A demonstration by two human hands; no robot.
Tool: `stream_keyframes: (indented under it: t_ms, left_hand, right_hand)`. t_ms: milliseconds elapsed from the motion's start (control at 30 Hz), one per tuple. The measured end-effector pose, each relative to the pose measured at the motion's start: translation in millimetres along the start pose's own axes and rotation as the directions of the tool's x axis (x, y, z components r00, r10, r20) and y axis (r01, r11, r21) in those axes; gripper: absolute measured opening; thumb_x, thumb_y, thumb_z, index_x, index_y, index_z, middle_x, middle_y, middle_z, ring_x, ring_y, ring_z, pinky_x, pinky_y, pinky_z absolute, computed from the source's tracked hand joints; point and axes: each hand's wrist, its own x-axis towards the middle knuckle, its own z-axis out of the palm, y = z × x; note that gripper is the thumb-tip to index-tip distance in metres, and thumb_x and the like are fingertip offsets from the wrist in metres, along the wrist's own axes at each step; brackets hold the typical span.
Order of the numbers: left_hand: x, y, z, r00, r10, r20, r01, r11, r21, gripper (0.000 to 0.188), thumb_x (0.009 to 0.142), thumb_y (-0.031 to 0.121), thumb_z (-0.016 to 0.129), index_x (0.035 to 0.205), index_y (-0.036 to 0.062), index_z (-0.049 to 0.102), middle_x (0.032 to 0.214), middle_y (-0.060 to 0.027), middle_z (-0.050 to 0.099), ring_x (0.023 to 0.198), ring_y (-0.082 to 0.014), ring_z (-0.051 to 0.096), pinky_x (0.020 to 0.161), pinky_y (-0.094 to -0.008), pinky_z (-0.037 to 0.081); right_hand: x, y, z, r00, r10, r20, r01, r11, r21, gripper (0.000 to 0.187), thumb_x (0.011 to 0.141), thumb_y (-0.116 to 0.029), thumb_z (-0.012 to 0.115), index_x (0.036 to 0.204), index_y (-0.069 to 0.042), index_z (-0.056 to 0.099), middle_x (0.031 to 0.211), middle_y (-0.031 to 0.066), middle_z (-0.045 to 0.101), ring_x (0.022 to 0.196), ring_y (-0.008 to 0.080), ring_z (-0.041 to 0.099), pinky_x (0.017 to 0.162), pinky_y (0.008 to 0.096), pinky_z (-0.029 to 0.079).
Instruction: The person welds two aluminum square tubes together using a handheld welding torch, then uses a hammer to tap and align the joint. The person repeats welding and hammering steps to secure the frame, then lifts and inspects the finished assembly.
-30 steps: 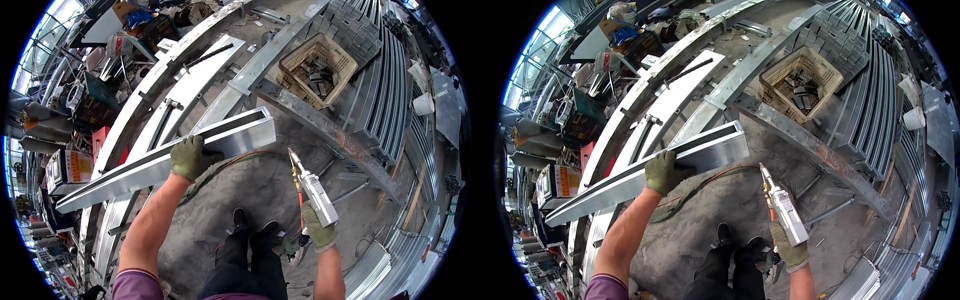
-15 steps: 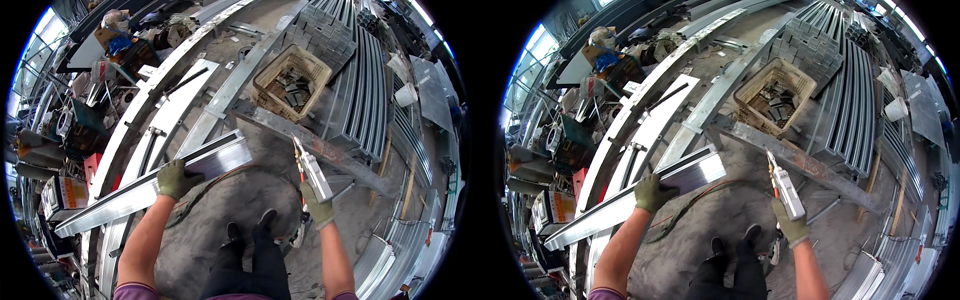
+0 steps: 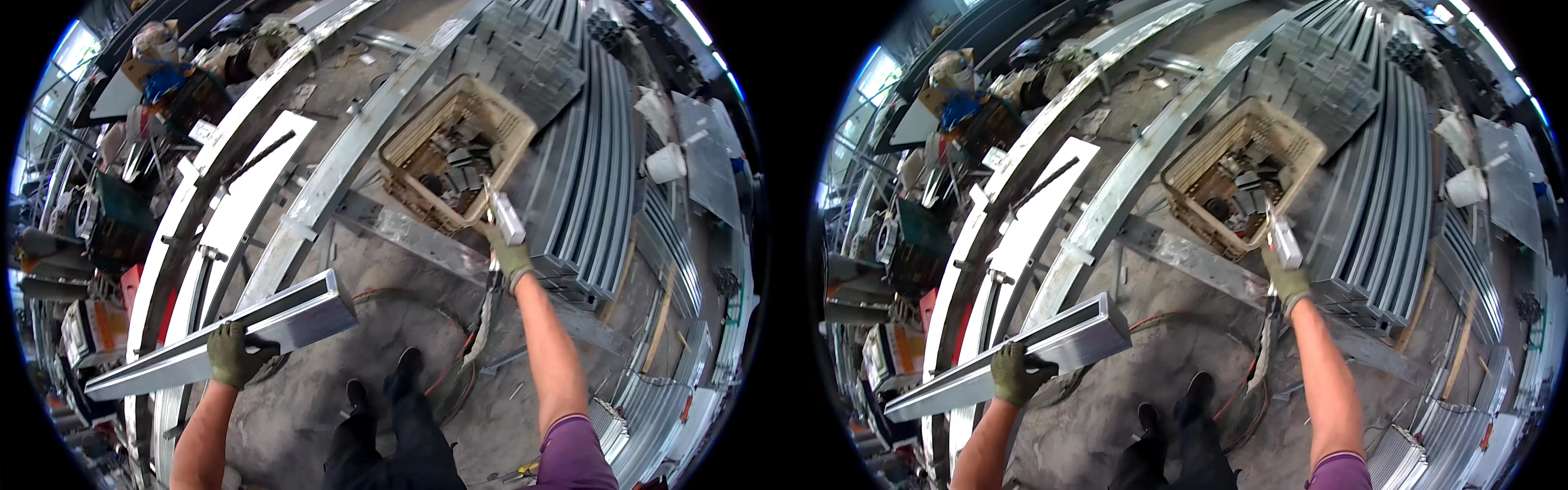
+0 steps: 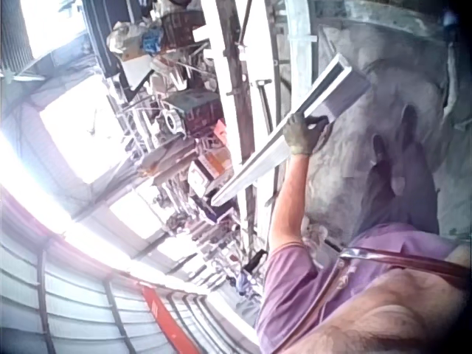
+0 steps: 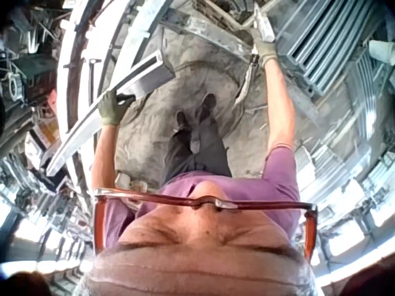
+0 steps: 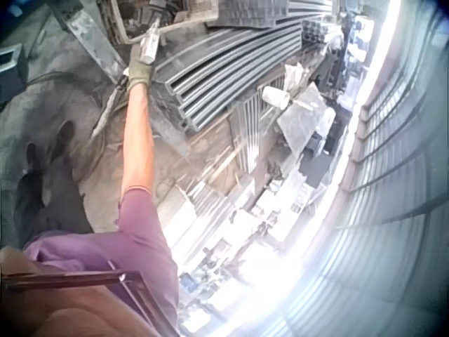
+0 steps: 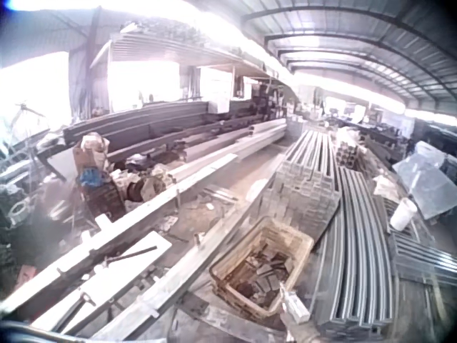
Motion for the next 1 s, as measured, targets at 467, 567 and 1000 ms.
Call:
stream_keyframes:
  t_ms: [467,567,1000]
  left_hand:
    - [10.6,8.7,-6.1,0.985,-0.065,0.157,0.066,0.998,-0.004,0.076,0.065,0.059,0.099,0.113,0.0079,0.068,0.104,-0.0151,0.073,0.104,-0.0378,0.07,0.094,-0.0494,0.051]
    - [2.1,-0.8,-2.9,0.989,-0.041,0.139,0.044,0.999,-0.017,0.073,0.067,0.059,0.098,0.117,0.0127,0.071,0.104,-0.0119,0.072,0.101,-0.0354,0.069,0.093,-0.0499,0.049]
    - [-2.4,-17.2,6.7,0.986,0.072,-0.154,-0.085,0.993,-0.082,0.077,0.062,0.073,0.088,0.099,0.0102,0.063,0.089,-0.0094,0.064,0.086,-0.0313,0.067,0.078,-0.0463,0.052]
  right_hand:
    - [38.4,47.0,53.1,0.994,0.094,0.06,-0.095,0.995,0.026,0.048,0.09,-0.028,0.09,0.124,0.003,0.076,0.106,0.0046,0.077,0.088,0.0147,0.066,0.082,0.0362,0.054]
    - [17.4,38.6,53.2,0.99,0.102,0.093,-0.099,0.994,-0.038,0.059,0.087,-0.038,0.089,0.126,0.004,0.075,0.108,0.0109,0.08,0.092,0.0218,0.071,0.087,0.0414,0.056]
    - [-160.7,-217.0,155.7,0.841,-0.496,0.217,0.505,0.863,0.018,0.032,0.104,-0.018,0.071,0.13,0.0,0.071,0.11,0.0104,0.078,0.097,0.0183,0.072,0.085,0.0344,0.058]
